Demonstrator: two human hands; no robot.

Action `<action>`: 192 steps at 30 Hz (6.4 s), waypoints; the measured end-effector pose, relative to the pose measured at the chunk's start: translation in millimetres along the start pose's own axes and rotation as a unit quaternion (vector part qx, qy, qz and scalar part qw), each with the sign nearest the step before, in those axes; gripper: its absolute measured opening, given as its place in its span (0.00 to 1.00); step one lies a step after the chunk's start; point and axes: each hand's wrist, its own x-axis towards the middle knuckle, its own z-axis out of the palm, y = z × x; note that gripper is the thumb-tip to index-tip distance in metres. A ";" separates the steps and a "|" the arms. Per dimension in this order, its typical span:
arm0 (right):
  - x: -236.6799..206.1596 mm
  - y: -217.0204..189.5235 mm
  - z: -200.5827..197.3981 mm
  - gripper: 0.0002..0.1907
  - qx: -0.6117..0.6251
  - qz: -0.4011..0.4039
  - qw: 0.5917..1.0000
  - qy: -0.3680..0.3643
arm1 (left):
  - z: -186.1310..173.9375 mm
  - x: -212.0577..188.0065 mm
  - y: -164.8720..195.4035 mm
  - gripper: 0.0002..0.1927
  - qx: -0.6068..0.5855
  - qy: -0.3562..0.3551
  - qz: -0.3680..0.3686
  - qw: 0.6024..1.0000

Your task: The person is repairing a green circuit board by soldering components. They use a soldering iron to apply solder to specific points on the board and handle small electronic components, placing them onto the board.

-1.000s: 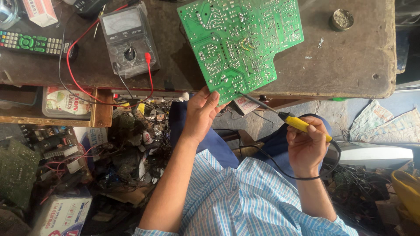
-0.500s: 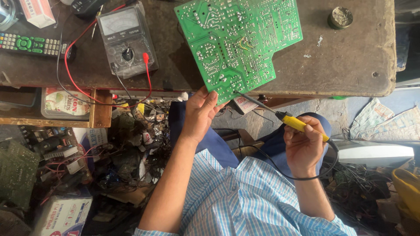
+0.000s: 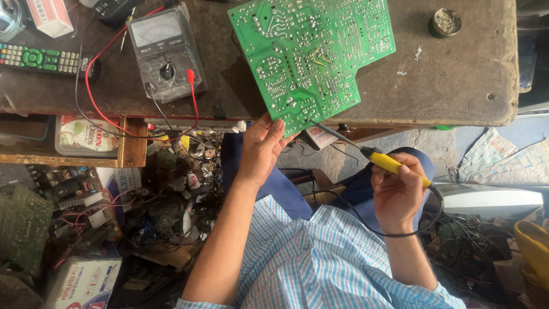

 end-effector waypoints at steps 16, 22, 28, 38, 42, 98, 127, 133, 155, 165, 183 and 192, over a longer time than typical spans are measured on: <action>54.9 -123.5 8.5 0.08 -0.377 -0.255 0.890 0.034 | -0.8 -0.5 -3.5 0.22 -0.010 0.008 -0.001 1.000; 47.7 -119.6 23.2 0.08 -0.447 -0.224 0.866 -0.013 | 2.1 -2.0 -1.6 0.22 -0.004 0.013 0.001 1.000; 43.6 -119.5 27.9 0.08 -0.496 -0.233 0.837 -0.004 | 4.3 -3.5 1.8 0.22 0.012 0.007 0.003 1.000; 44.2 -118.2 25.5 0.09 -0.502 -0.227 0.835 0.008 | 3.4 -3.0 1.1 0.21 0.006 0.005 0.001 1.000; 42.4 -119.8 24.3 0.08 -0.502 -0.229 0.834 0.002 | 3.3 -3.5 2.9 0.22 0.006 0.004 -0.002 1.000; 29.9 -109.5 41.1 0.09 -0.480 -0.207 0.852 -0.020 | 4.1 -2.8 2.8 0.21 0.006 0.005 0.001 1.000; 34.0 -97.0 48.0 0.09 -0.495 -0.221 0.839 -0.048 | 0.2 -1.6 0.1 0.21 -0.002 0.006 0.003 1.000; 34.1 -97.3 49.0 0.09 -0.487 -0.223 0.843 -0.054 | 1.0 -2.0 0.3 0.20 -0.005 0.003 0.007 1.000; -16.0 -5.8 -2.3 0.14 -0.011 -0.025 1.000 0.014 | -5.5 0.5 -12.7 0.19 -0.014 0.011 0.004 1.000; -19.9 13.0 4.7 0.13 0.035 -0.004 0.999 -0.001 | -4.1 0.8 -11.0 0.19 -0.011 0.008 0.000 1.000; -15.6 20.3 3.4 0.09 0.092 0.082 0.992 0.024 | -2.4 -1.2 -6.6 0.18 0.000 0.010 -0.005 1.000; -19.4 12.3 0.3 0.09 0.030 0.053 0.998 -0.002 | -2.1 -2.1 -5.9 0.19 0.008 0.008 -0.006 1.000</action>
